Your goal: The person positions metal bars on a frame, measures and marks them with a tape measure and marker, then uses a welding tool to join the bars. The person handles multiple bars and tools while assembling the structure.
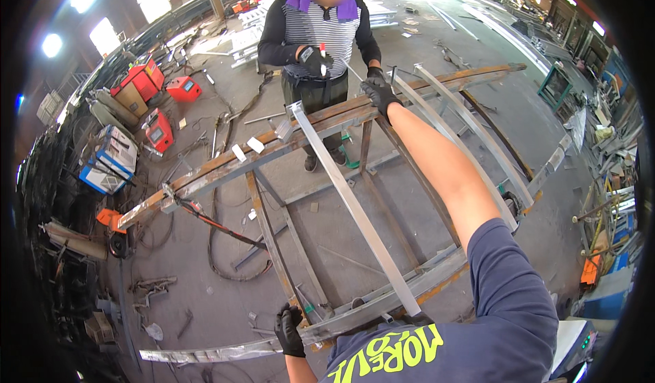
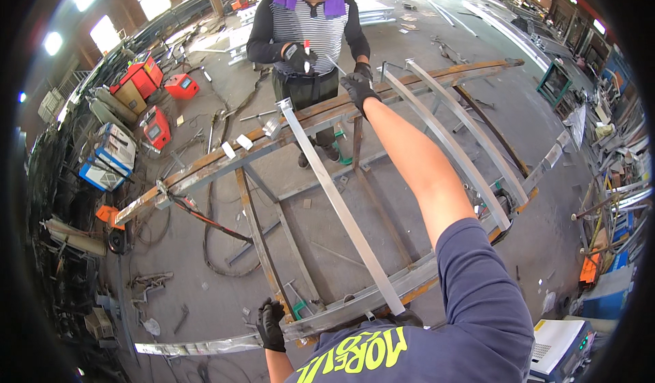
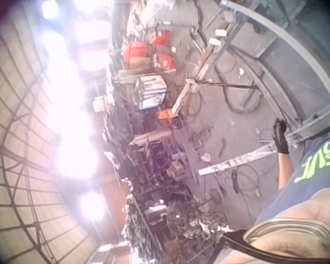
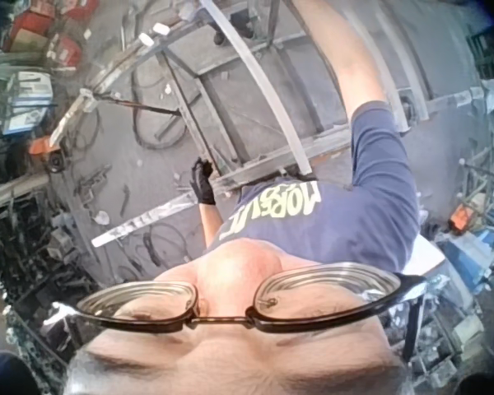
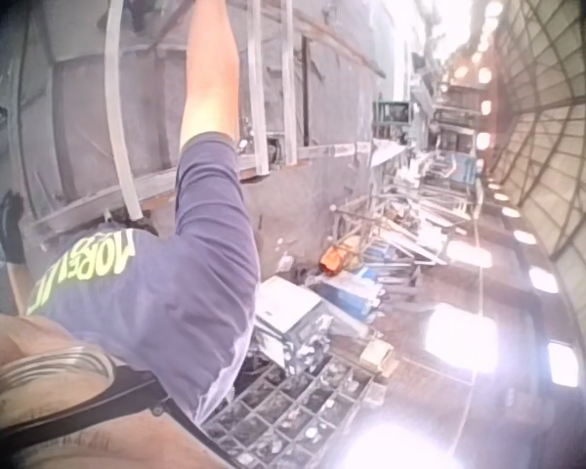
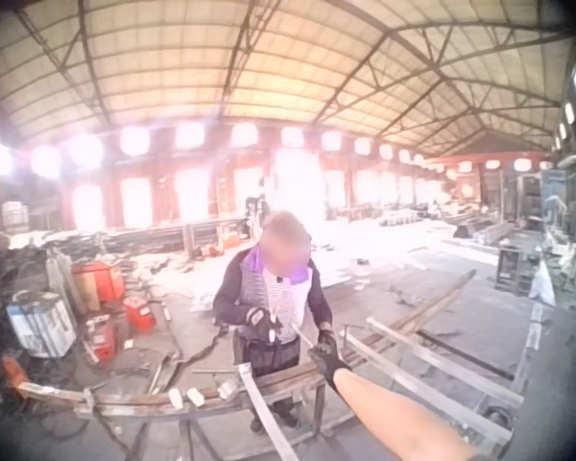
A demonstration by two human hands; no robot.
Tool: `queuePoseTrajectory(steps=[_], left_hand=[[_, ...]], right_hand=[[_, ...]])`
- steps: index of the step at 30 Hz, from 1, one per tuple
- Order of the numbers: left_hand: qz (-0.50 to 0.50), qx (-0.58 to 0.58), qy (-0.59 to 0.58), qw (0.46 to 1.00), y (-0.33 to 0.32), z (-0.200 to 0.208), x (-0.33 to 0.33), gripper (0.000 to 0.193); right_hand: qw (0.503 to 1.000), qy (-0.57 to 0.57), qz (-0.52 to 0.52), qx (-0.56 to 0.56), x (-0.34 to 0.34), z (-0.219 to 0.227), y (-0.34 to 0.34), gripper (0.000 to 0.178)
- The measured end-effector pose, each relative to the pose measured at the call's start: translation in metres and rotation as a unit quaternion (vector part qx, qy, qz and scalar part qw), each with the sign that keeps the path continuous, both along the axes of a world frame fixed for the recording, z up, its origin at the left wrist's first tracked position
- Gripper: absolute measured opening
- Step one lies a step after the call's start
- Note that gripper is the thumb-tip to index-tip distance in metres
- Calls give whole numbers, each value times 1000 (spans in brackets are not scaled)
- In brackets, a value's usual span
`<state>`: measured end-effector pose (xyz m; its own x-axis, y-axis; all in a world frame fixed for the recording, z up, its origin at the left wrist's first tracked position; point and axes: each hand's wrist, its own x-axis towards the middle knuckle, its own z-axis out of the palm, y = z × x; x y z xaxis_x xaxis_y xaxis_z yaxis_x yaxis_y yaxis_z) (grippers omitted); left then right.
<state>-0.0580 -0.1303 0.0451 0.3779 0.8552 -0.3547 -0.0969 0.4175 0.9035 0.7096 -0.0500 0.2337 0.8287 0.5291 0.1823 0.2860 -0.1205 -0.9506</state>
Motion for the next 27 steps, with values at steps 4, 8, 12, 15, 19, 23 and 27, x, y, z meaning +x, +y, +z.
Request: queuePoseTrajectory(steps=[4,8,12,15,19,23,27], left_hand=[[-41,41,33,998,6,4,14,36],[-102,33,-4,994,8,4,63,31],[-73,37,35,996,18,11,47,30],[-147,45,14,988,30,0,91,30],[-218,144,20,965,56,-10,146,43],[-259,211,-85,939,59,-6,288,76],[-293,279,-66,912,32,18,458,89]], right_hand=[[991,124,-42,6,29,13,37,40],[995,32,-95,-27,109,28,-7,53],[965,176,146,-129,-10,28,54,77],[954,194,127,-191,-14,19,35,103],[965,144,119,-182,-79,0,76,98],[970,-18,-30,-241,-95,-22,86,74],[987,-30,-114,-108,-98,-42,30,73]])
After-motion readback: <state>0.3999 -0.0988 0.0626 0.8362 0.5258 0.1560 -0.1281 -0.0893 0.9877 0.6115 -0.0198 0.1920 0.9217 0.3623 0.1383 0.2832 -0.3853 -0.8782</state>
